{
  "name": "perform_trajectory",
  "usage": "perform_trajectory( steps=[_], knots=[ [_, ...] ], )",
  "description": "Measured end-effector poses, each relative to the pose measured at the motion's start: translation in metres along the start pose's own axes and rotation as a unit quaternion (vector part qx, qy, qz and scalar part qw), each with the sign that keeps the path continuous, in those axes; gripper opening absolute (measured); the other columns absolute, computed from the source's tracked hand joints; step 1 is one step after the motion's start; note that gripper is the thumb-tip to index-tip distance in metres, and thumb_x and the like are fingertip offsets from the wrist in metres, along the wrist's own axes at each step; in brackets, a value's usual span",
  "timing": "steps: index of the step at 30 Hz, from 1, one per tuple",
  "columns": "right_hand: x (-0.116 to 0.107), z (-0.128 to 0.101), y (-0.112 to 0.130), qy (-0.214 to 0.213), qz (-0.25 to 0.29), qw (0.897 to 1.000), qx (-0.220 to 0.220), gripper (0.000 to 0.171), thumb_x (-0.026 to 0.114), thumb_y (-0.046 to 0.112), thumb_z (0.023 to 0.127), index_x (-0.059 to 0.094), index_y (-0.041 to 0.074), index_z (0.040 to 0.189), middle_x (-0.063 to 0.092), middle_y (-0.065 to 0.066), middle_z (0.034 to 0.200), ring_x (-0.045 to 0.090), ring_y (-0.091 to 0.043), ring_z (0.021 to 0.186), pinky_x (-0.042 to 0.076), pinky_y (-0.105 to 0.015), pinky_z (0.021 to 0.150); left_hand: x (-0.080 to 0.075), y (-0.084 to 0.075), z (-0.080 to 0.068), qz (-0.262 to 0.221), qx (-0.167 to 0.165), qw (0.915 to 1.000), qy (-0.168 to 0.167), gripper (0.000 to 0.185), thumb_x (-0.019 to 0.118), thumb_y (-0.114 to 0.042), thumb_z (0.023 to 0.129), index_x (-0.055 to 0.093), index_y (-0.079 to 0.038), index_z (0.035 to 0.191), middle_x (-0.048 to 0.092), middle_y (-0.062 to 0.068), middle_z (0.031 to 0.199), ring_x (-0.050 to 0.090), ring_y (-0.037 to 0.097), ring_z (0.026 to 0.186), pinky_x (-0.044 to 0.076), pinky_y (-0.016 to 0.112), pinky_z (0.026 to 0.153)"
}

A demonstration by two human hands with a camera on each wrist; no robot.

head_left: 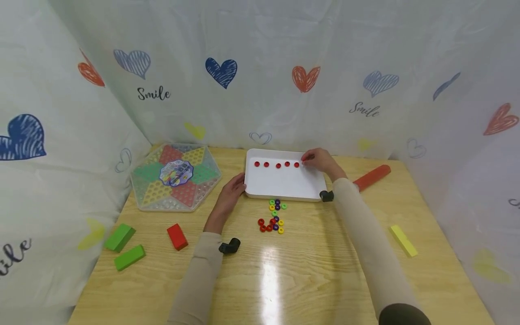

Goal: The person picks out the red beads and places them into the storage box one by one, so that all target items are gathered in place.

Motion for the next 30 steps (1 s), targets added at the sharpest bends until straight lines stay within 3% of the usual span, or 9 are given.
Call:
perform_trajectory(
  steps=[20, 30],
  knots=[
    [0.012, 0.000, 0.003, 0.030, -0.047, 0.998, -0.007, 0.017, 0.060, 0.005, 0.093, 0.066, 0.004, 0.109, 0.061, -0.014, 0.111, 0.051, -0.028, 0.101, 0.046, -0.043, 0.098, 0.001, -0.002, 0.000, 0.007, 0.003, 1.0000, 0.006, 0.049, 0.049, -0.010, 0.101, 0.037, -0.010, 0.148, 0.038, 0.009, 0.152, 0.038, 0.021, 0.138, 0.036, 0.034, 0.112],
    [0.007, -0.008, 0.016, 0.026, -0.064, 0.998, -0.014, 0.027, 0.062, 0.007, 0.093, 0.062, 0.004, 0.120, 0.061, -0.015, 0.116, 0.053, -0.029, 0.108, 0.046, -0.043, 0.100, 0.000, 0.000, 0.000, 0.002, 0.000, 1.0000, 0.001, 0.049, 0.051, -0.009, 0.100, 0.039, -0.010, 0.147, 0.040, 0.009, 0.151, 0.039, 0.020, 0.138, 0.037, 0.033, 0.112]
  ],
)
Point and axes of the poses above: each hand's wrist, its own z-axis towards the middle knuckle, its own x-axis out of the palm, y = z × x, the point moved 10 cm from there along z, towards the middle knuckle
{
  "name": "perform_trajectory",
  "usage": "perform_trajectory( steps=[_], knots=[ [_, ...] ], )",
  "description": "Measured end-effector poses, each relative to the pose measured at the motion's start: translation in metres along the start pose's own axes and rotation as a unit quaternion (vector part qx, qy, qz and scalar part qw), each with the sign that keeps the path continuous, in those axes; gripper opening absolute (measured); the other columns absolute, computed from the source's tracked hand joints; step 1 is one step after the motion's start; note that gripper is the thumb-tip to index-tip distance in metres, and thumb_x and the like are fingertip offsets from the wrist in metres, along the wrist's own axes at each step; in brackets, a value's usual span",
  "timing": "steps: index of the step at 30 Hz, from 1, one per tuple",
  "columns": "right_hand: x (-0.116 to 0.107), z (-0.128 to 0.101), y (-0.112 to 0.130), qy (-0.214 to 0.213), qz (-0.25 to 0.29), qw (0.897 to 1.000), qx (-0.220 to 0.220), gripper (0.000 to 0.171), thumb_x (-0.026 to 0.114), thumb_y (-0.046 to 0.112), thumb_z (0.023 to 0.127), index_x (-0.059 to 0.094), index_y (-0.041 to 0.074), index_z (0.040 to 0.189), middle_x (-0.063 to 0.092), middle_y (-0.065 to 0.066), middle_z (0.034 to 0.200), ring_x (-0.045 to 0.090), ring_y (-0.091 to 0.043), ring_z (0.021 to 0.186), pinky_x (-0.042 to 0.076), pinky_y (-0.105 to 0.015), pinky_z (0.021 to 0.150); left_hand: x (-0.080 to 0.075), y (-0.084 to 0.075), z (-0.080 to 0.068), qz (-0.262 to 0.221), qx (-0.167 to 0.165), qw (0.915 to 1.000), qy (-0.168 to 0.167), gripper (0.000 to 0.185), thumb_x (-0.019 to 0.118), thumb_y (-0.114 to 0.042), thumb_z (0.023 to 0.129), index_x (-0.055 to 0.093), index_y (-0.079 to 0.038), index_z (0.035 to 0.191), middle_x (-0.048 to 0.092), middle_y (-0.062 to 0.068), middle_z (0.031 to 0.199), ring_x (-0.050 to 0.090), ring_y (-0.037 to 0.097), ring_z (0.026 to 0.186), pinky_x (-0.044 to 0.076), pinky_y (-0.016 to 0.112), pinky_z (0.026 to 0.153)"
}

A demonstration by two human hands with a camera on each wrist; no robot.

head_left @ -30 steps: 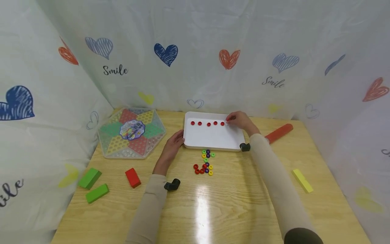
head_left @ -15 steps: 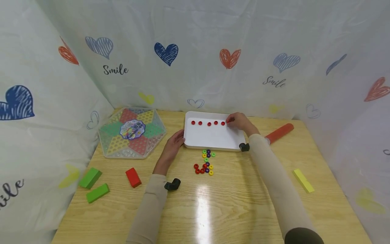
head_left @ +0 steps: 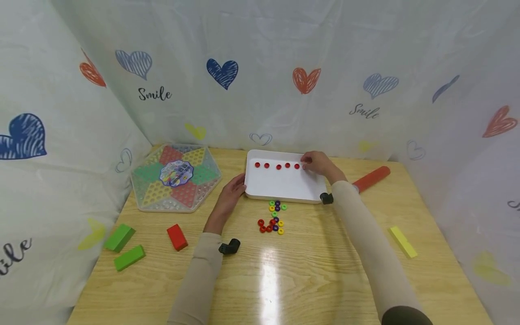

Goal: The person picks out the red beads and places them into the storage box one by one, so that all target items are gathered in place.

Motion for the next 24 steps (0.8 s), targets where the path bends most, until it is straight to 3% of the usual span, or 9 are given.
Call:
perform_trajectory(
  steps=[5, 10, 17, 21, 24],
  knots=[
    [-0.006, -0.010, 0.018, -0.018, -0.003, 0.999, -0.038, 0.031, 0.063, 0.009, 0.093, 0.061, 0.005, 0.123, 0.060, -0.014, 0.119, 0.054, -0.029, 0.110, 0.048, -0.044, 0.097, 0.000, 0.000, 0.000, -0.001, 0.010, 0.9999, 0.002, 0.048, 0.050, -0.008, 0.100, 0.039, -0.008, 0.147, 0.040, 0.011, 0.150, 0.039, 0.022, 0.137, 0.037, 0.034, 0.112],
    [-0.002, -0.029, 0.053, -0.016, 0.009, 0.994, -0.111, 0.030, 0.064, 0.011, 0.093, 0.063, 0.004, 0.122, 0.062, -0.013, 0.121, 0.057, -0.027, 0.108, 0.050, -0.043, 0.094, -0.001, 0.000, 0.001, 0.000, 0.016, 0.9999, 0.003, 0.048, 0.050, -0.009, 0.100, 0.039, -0.008, 0.147, 0.040, 0.012, 0.150, 0.040, 0.022, 0.137, 0.037, 0.035, 0.112],
    [0.016, -0.067, 0.108, -0.001, 0.032, 0.973, -0.227, 0.029, 0.067, 0.008, 0.091, 0.064, 0.003, 0.119, 0.063, -0.013, 0.119, 0.061, -0.024, 0.104, 0.054, -0.040, 0.090, 0.000, 0.000, 0.002, 0.004, 0.016, 0.9999, 0.003, 0.048, 0.050, -0.008, 0.100, 0.039, -0.007, 0.147, 0.040, 0.012, 0.149, 0.040, 0.022, 0.137, 0.037, 0.034, 0.112],
    [0.032, -0.088, 0.128, 0.032, 0.057, 0.963, -0.263, 0.026, 0.066, 0.008, 0.091, 0.065, 0.004, 0.117, 0.063, -0.013, 0.117, 0.061, -0.020, 0.102, 0.056, -0.035, 0.089, 0.001, -0.001, 0.003, 0.005, 0.017, 0.9998, 0.004, 0.048, 0.050, -0.008, 0.100, 0.039, -0.008, 0.147, 0.040, 0.012, 0.150, 0.040, 0.022, 0.137, 0.036, 0.034, 0.112],
    [0.050, -0.098, 0.138, 0.062, 0.056, 0.956, -0.283, 0.024, 0.065, 0.011, 0.093, 0.065, 0.007, 0.116, 0.064, -0.006, 0.114, 0.062, -0.015, 0.100, 0.056, -0.027, 0.087, 0.001, -0.002, 0.003, 0.010, 0.019, 0.9998, 0.005, 0.048, 0.050, -0.009, 0.101, 0.039, -0.007, 0.147, 0.040, 0.012, 0.150, 0.040, 0.022, 0.137, 0.036, 0.034, 0.113]
  ],
)
Point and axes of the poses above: each hand's wrist, its own z-axis towards the middle knuckle, its own x-axis out of the palm, y = z × x, the point moved 10 cm from there along z, towards the middle knuckle
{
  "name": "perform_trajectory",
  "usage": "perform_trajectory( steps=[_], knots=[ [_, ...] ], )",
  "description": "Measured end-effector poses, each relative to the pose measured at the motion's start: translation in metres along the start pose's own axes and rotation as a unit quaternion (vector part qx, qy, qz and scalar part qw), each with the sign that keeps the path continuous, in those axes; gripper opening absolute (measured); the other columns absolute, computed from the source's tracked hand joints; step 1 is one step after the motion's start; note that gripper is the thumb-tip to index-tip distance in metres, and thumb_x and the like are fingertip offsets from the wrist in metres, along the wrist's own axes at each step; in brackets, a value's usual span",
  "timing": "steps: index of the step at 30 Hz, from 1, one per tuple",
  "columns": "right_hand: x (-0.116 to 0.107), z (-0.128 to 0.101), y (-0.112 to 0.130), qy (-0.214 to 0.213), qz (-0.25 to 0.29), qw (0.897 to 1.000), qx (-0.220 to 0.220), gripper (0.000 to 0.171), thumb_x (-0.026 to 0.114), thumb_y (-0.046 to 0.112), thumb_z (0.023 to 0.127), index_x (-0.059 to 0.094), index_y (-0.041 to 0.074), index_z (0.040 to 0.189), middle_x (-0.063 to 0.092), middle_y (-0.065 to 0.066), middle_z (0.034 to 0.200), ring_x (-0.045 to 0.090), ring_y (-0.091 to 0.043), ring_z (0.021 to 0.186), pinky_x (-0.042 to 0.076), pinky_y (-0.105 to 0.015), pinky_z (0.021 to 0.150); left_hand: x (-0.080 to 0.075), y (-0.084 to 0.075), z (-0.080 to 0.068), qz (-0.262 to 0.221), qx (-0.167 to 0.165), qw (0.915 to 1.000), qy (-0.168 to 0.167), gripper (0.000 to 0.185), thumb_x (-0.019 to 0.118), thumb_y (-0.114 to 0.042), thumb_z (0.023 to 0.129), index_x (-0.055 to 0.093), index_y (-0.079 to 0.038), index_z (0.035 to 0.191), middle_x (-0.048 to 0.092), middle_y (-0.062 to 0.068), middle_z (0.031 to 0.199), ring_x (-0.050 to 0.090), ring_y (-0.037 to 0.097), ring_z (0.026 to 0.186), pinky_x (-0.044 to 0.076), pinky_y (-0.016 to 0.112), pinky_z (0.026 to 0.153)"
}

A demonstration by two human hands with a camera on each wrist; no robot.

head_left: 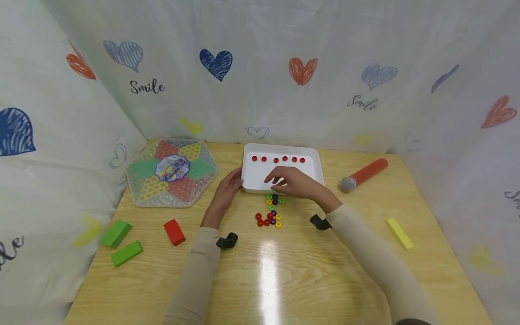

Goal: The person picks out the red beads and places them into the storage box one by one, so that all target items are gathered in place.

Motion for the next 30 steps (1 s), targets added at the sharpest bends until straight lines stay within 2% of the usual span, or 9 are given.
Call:
perform_trajectory(
  steps=[4, 7, 13, 16, 30],
  knots=[
    [0.027, 0.002, 0.011, 0.036, -0.014, 0.999, -0.017, 0.022, 0.063, 0.012, 0.093, 0.067, 0.008, 0.115, 0.065, -0.001, 0.113, 0.063, -0.012, 0.098, 0.055, -0.023, 0.084, -0.002, -0.002, 0.001, 0.005, 0.000, 1.0000, -0.003, 0.048, 0.050, -0.009, 0.101, 0.039, -0.007, 0.147, 0.041, 0.011, 0.150, 0.040, 0.021, 0.137, 0.035, 0.033, 0.113],
    [0.044, 0.004, 0.017, 0.059, -0.034, 0.997, -0.025, 0.022, 0.062, 0.009, 0.093, 0.068, 0.008, 0.114, 0.066, -0.003, 0.112, 0.063, -0.012, 0.097, 0.054, -0.024, 0.083, -0.002, -0.003, 0.001, 0.005, 0.001, 1.0000, -0.004, 0.048, 0.049, -0.009, 0.101, 0.038, -0.007, 0.147, 0.041, 0.011, 0.150, 0.039, 0.021, 0.138, 0.035, 0.034, 0.113],
    [0.069, 0.004, 0.019, 0.095, -0.039, 0.994, -0.026, 0.020, 0.062, 0.009, 0.094, 0.069, 0.008, 0.113, 0.066, -0.001, 0.110, 0.063, -0.012, 0.098, 0.053, -0.024, 0.087, 0.000, -0.002, 0.000, 0.007, -0.007, 0.9999, -0.003, 0.048, 0.050, -0.011, 0.101, 0.039, -0.009, 0.148, 0.041, 0.010, 0.150, 0.040, 0.021, 0.137, 0.036, 0.035, 0.113],
    [0.077, 0.003, 0.021, 0.099, -0.036, 0.994, -0.029, 0.019, 0.062, 0.011, 0.094, 0.070, 0.008, 0.112, 0.067, 0.000, 0.109, 0.063, -0.010, 0.097, 0.052, -0.024, 0.087, 0.000, 0.000, 0.000, 0.007, -0.013, 0.9999, -0.002, 0.048, 0.050, -0.012, 0.101, 0.039, -0.010, 0.147, 0.041, 0.009, 0.150, 0.040, 0.021, 0.137, 0.036, 0.035, 0.112],
    [0.095, 0.002, 0.027, 0.094, -0.086, 0.991, -0.050, 0.015, 0.063, 0.011, 0.094, 0.072, 0.010, 0.106, 0.066, 0.000, 0.106, 0.061, -0.010, 0.097, 0.051, -0.023, 0.086, 0.000, 0.000, -0.001, 0.006, -0.017, 0.9998, -0.008, 0.047, 0.050, -0.010, 0.101, 0.040, -0.010, 0.147, 0.042, 0.010, 0.149, 0.042, 0.020, 0.135, 0.037, 0.033, 0.111]
  ],
)
Point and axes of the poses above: each hand's wrist, its own z-axis towards the middle knuckle, its own x-axis out of the palm, y = z × x, the point moved 10 cm from there along z, towards the middle knuckle
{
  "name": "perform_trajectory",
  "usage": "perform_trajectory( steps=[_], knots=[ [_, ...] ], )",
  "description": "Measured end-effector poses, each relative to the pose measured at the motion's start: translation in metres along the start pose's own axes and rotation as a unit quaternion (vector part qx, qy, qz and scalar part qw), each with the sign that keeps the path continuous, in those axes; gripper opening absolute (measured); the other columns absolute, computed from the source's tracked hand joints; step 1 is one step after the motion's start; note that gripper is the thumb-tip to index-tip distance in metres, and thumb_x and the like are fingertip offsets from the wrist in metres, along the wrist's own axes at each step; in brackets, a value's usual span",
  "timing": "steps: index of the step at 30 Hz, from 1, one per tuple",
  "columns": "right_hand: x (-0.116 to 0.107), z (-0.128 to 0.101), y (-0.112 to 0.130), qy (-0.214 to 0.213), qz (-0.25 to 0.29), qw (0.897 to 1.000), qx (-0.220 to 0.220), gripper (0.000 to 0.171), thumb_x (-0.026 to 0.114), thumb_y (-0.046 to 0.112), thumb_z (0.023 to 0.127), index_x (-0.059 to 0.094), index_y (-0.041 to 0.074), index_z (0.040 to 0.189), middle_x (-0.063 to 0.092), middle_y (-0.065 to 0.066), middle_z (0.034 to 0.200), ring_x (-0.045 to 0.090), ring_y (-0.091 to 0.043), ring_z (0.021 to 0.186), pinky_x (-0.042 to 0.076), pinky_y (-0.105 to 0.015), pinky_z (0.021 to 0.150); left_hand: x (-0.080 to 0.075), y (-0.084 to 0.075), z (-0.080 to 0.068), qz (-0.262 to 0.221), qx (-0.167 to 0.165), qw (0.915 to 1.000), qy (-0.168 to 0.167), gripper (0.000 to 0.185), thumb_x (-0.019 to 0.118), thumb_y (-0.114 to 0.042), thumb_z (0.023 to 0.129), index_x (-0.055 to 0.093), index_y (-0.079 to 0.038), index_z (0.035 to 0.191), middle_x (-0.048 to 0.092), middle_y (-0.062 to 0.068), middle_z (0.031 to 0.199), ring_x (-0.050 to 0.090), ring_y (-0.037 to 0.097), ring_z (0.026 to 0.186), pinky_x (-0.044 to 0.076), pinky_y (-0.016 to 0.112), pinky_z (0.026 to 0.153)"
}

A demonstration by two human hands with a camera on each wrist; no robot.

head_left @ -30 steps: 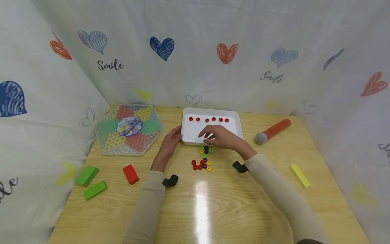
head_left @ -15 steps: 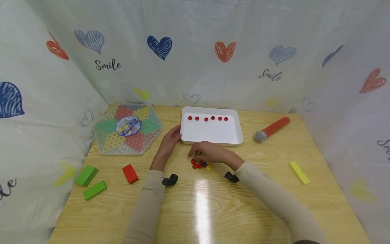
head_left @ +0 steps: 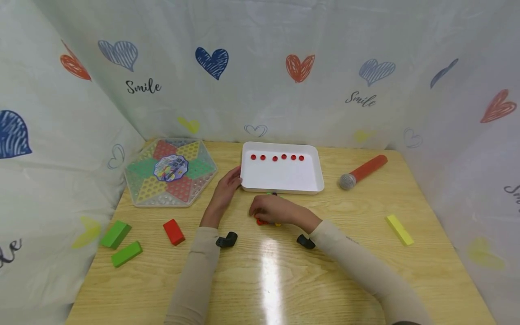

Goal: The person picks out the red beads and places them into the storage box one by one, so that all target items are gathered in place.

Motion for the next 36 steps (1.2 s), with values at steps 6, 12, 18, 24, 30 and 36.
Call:
perform_trajectory(
  steps=[6, 12, 18, 24, 30, 36],
  knots=[
    [0.002, 0.000, 0.002, -0.003, 0.000, 1.000, -0.002, 0.014, 0.064, 0.012, 0.094, 0.072, 0.010, 0.104, 0.065, -0.001, 0.105, 0.061, -0.010, 0.097, 0.051, -0.022, 0.086, -0.001, 0.000, -0.001, 0.002, -0.002, 1.0000, -0.003, 0.048, 0.049, -0.009, 0.100, 0.039, -0.009, 0.147, 0.042, 0.010, 0.149, 0.041, 0.021, 0.136, 0.037, 0.034, 0.111],
    [0.001, -0.001, 0.002, -0.008, 0.006, 1.000, -0.002, 0.013, 0.064, 0.012, 0.093, 0.073, 0.010, 0.103, 0.065, -0.001, 0.104, 0.061, -0.011, 0.096, 0.052, -0.023, 0.085, 0.000, 0.000, -0.002, 0.000, 0.003, 1.0000, 0.002, 0.048, 0.049, -0.010, 0.101, 0.039, -0.009, 0.147, 0.041, 0.010, 0.149, 0.041, 0.021, 0.136, 0.037, 0.034, 0.112],
    [0.003, -0.002, 0.001, -0.012, -0.003, 1.000, 0.002, 0.014, 0.064, 0.012, 0.094, 0.073, 0.011, 0.104, 0.065, 0.000, 0.105, 0.061, -0.010, 0.097, 0.052, -0.023, 0.085, 0.001, -0.001, -0.003, 0.000, 0.009, 0.9999, 0.006, 0.047, 0.049, -0.009, 0.101, 0.039, -0.008, 0.147, 0.041, 0.011, 0.149, 0.040, 0.022, 0.137, 0.037, 0.034, 0.112],
    [0.005, -0.004, 0.002, -0.014, -0.017, 1.000, 0.012, 0.016, 0.063, 0.014, 0.095, 0.073, 0.010, 0.106, 0.065, -0.001, 0.106, 0.062, -0.011, 0.098, 0.052, -0.023, 0.085, 0.001, 0.000, -0.002, -0.001, 0.005, 1.0000, 0.007, 0.048, 0.049, -0.010, 0.101, 0.039, -0.009, 0.148, 0.041, 0.011, 0.150, 0.040, 0.021, 0.137, 0.036, 0.034, 0.113],
    [0.004, -0.005, 0.005, -0.020, -0.023, 0.999, 0.012, 0.016, 0.063, 0.013, 0.094, 0.073, 0.010, 0.106, 0.067, 0.000, 0.106, 0.062, -0.011, 0.099, 0.052, -0.023, 0.087, 0.002, 0.001, -0.001, -0.006, -0.006, 0.9999, 0.014, 0.049, 0.048, -0.011, 0.102, 0.036, -0.011, 0.149, 0.036, 0.011, 0.152, 0.036, 0.022, 0.140, 0.033, 0.035, 0.114],
    [0.008, -0.004, 0.004, -0.021, -0.018, 1.000, 0.011, 0.015, 0.062, 0.014, 0.095, 0.073, 0.012, 0.105, 0.066, 0.002, 0.105, 0.061, -0.008, 0.097, 0.052, -0.020, 0.085, 0.004, -0.009, -0.006, -0.002, -0.010, 0.9999, 0.013, 0.049, 0.048, -0.007, 0.101, 0.036, -0.007, 0.149, 0.037, 0.014, 0.152, 0.037, 0.023, 0.139, 0.035, 0.034, 0.113]
  ],
)
Point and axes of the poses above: each hand's wrist, its own z-axis towards the middle knuckle, its own x-axis out of the palm, y = z × x, the point moved 10 cm from there along z, towards the middle knuckle
